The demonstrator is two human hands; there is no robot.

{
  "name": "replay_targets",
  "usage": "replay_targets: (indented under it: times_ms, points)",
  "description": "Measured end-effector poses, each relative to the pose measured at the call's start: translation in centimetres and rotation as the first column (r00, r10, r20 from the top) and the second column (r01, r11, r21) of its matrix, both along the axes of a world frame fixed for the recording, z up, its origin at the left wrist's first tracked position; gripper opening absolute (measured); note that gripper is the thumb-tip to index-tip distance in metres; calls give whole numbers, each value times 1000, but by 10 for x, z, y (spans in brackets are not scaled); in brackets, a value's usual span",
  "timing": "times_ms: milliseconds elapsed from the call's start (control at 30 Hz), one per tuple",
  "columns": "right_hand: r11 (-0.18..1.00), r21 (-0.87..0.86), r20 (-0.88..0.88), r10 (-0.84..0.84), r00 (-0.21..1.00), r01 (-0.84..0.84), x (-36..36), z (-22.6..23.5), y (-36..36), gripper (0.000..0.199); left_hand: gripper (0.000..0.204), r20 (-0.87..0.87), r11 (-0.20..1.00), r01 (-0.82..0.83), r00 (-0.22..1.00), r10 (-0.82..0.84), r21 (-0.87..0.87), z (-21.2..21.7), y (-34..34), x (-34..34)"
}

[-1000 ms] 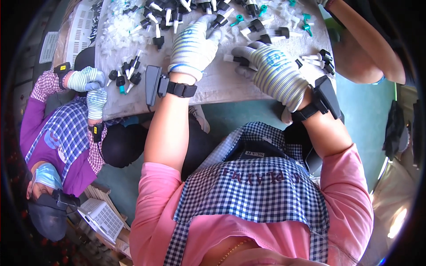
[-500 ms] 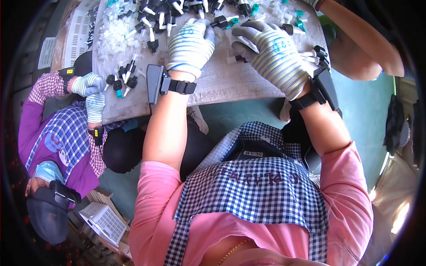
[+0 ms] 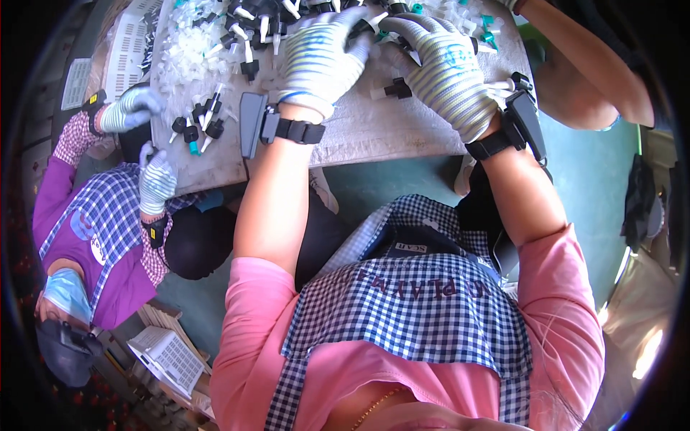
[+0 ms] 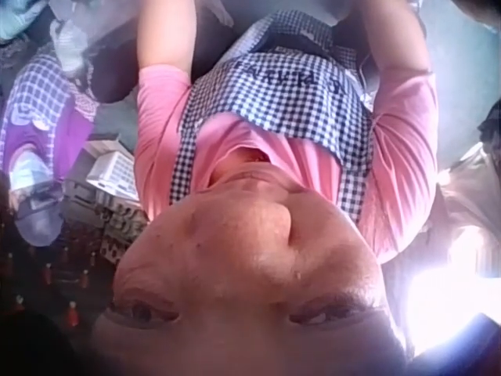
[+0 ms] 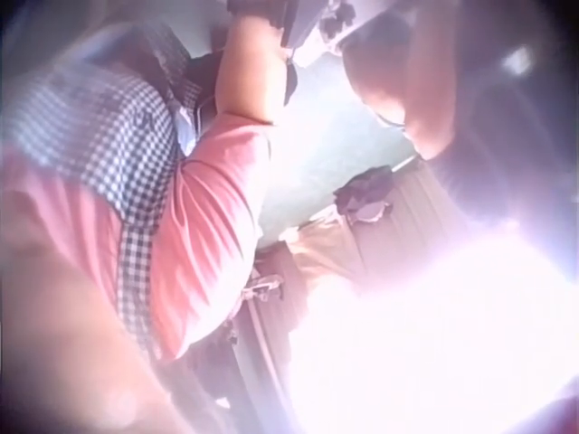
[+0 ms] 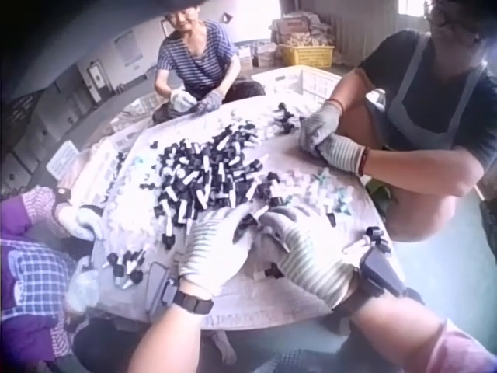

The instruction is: Assembling various plastic components of pump sprayers or dispensers.

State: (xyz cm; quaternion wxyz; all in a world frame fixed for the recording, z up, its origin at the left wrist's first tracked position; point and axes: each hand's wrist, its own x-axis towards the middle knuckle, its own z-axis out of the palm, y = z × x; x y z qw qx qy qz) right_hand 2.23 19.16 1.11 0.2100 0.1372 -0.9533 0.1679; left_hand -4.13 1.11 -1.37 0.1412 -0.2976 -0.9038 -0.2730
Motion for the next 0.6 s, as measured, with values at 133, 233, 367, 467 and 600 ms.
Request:
replay_targets:
  times_ms: [133, 233, 367, 467, 600]
  points:
    - [1000, 1, 19, -2, 1000, 2, -3, 1, -3, 31, 47, 11, 992, 29, 1000, -28, -123, -7, 2, -4]
    - [998, -5, 107, -56, 993, 57, -2, 11, -5, 35, 41, 113, 991, 28, 994, -13, -129, 2, -3, -7]
    - [1000, -5, 60, -21, 998, 21, -7, 10, -3, 41, 36, 221, 997, 78, 972, -74, -10, 11, -14, -9]
    - [998, -55, 78, -7, 997, 12, -7, 11, -5, 41, 34, 205, 992, 122, 970, -128, 44, 14, -17, -8]
    - [990, -141, 111, -2, 994, 17, -5, 15, -8, 47, 31, 15, 971, 238, 971, -238, -32, 18, -15, -5]
